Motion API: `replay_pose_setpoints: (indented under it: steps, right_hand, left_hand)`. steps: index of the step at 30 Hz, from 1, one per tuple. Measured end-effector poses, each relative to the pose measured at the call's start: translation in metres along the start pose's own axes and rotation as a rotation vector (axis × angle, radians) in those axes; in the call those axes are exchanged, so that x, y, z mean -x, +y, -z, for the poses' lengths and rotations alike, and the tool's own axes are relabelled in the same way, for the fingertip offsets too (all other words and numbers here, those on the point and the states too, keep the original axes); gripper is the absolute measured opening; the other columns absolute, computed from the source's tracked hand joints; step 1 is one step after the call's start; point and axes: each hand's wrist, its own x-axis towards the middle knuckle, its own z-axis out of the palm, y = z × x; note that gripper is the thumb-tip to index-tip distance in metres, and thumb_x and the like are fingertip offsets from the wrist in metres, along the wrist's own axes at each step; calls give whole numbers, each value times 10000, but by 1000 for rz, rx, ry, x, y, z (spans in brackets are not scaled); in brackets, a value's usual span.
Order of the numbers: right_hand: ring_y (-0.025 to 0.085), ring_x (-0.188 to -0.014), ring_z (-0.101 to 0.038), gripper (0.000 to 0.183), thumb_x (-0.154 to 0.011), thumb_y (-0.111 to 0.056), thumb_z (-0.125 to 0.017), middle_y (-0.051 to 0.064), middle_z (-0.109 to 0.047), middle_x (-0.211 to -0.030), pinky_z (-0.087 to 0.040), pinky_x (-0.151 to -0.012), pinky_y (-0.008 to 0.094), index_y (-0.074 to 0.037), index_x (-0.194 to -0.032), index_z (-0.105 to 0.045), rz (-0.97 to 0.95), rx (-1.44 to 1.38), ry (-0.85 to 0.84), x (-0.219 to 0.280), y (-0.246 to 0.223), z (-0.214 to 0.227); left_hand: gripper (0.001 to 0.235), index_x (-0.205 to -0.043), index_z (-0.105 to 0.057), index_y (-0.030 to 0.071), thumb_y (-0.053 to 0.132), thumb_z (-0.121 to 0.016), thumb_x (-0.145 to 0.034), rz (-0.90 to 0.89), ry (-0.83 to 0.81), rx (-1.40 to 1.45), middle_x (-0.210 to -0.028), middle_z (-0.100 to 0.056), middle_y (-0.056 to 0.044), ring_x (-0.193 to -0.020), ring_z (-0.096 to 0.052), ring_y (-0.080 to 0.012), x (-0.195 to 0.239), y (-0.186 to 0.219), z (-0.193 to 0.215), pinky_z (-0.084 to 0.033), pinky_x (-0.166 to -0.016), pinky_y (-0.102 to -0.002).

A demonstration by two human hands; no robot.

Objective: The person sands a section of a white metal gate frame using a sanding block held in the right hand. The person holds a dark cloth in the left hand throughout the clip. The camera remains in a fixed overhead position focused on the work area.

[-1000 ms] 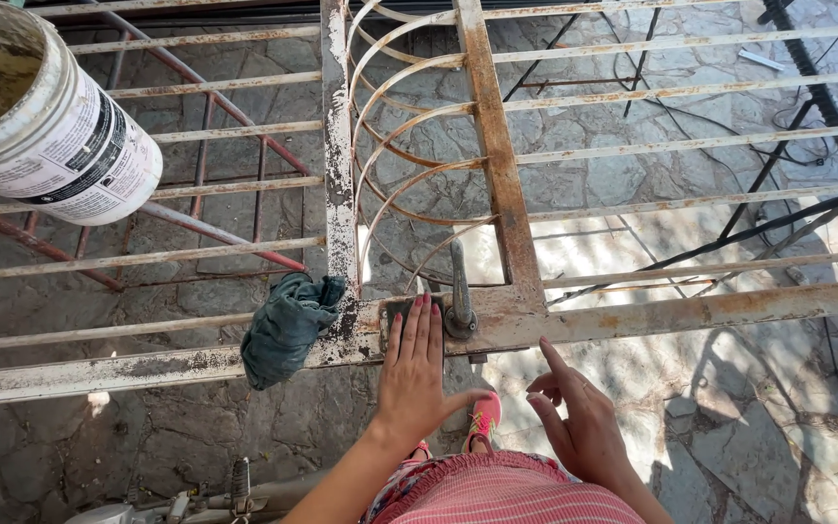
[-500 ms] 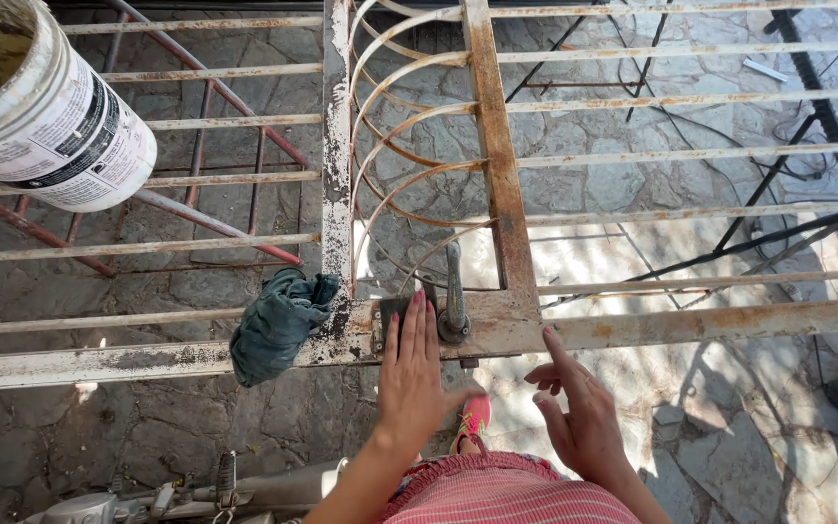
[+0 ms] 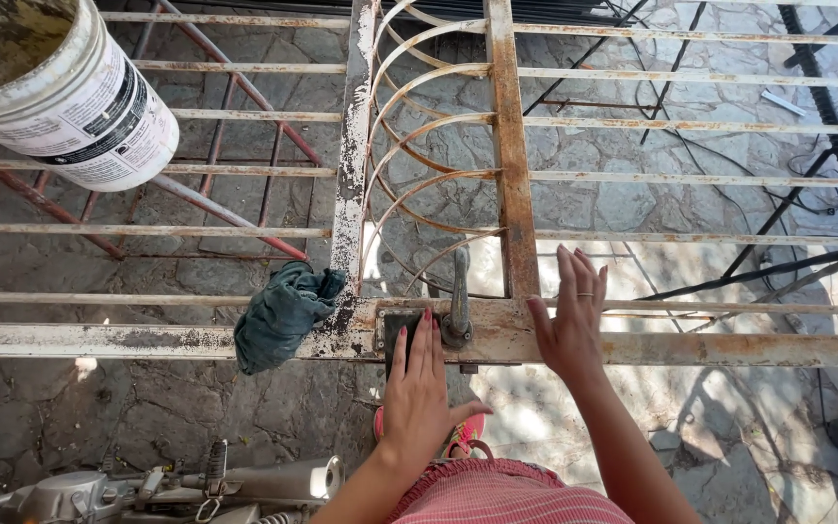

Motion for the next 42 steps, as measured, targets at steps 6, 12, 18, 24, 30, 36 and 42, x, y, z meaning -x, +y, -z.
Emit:
replay_pose_setpoints:
  steps: [6, 12, 18, 24, 30, 36, 42]
  right_hand:
    - [398, -1585, -96, 757, -1059, -565, -302, 174, -240, -1662, -29, -1234, 679, -52, -1610, -221, 2, -13, -14, 0, -9, 1]
    - [411, -1582, -40, 842, -1024, -636, -277, 196, -195, -1674, -7, -1245, 653, -42, -1615, -193, 65, 59, -86, -1, -10, 1]
    - [410, -1585, -40, 813, -1035, -625, -259, 184, -193, -1677, -29, -1235, 677, -68, -1622, -181, 47, -2, -56, 0, -9, 0]
    - [413, -1583, -52, 810, -1033, -618, -274, 192, -201, -1675, -43, -1237, 657, -61, -1617, -200, 48, -28, -83, 0, -9, 2]
    - [404, -1585, -32, 783, -1042, -593, -284, 188, -175, -1682, -41, -1241, 651, -74, -1621, -190, 66, -69, -124, 0, -9, 5]
    - [448, -1549, -7, 814, -1011, -606, -377, 209, -175, -1651, -43, -1230, 601, -74, -1617, -265, 68, -86, -79, 2, 2, -4]
    - [472, -1544, 36, 786, -1005, -561, -433, 222, -156, -1662, -58, -1223, 612, -68, -1604, -306, 119, -49, -96, 0, -9, 3]
  left_hand:
    - [1334, -1574, -172, -52, 964, -144, -710, 55, 9, -53, -1698, -76, -216, -1589, -53, -294, 11, 5, 5, -38, -1290, -480]
    - [1300, -1589, -183, -25, 957, -215, -738, 62, 107, 2, -1703, -84, -191, -1593, -55, -273, -26, -8, -9, -50, -1290, -477]
    - [1392, -1585, -139, -48, 958, -306, -637, 77, 255, 195, -1715, -56, -195, -1599, -58, -291, 13, 6, -17, -81, -1289, -465]
    - [1520, -1613, -95, -18, 1052, -479, -603, 80, 284, 151, -1714, -50, -176, -1587, -78, -289, -20, -10, -17, -87, -1290, -412]
    - [1596, -1600, 16, -16, 1024, -471, -491, 114, 379, 149, -1718, 85, -169, -1580, 37, -267, -4, -2, -13, 6, -1290, -381]
    - [1529, -1588, -201, -14, 880, -788, -495, 25, 156, 380, -1685, -169, -215, -1563, -157, -332, -9, -12, -14, -88, -1294, -450]
    - [1493, -1568, -229, -21, 957, -638, -516, -15, 194, 320, -1690, -167, -208, -1570, -147, -321, 5, -9, -24, -76, -1301, -445]
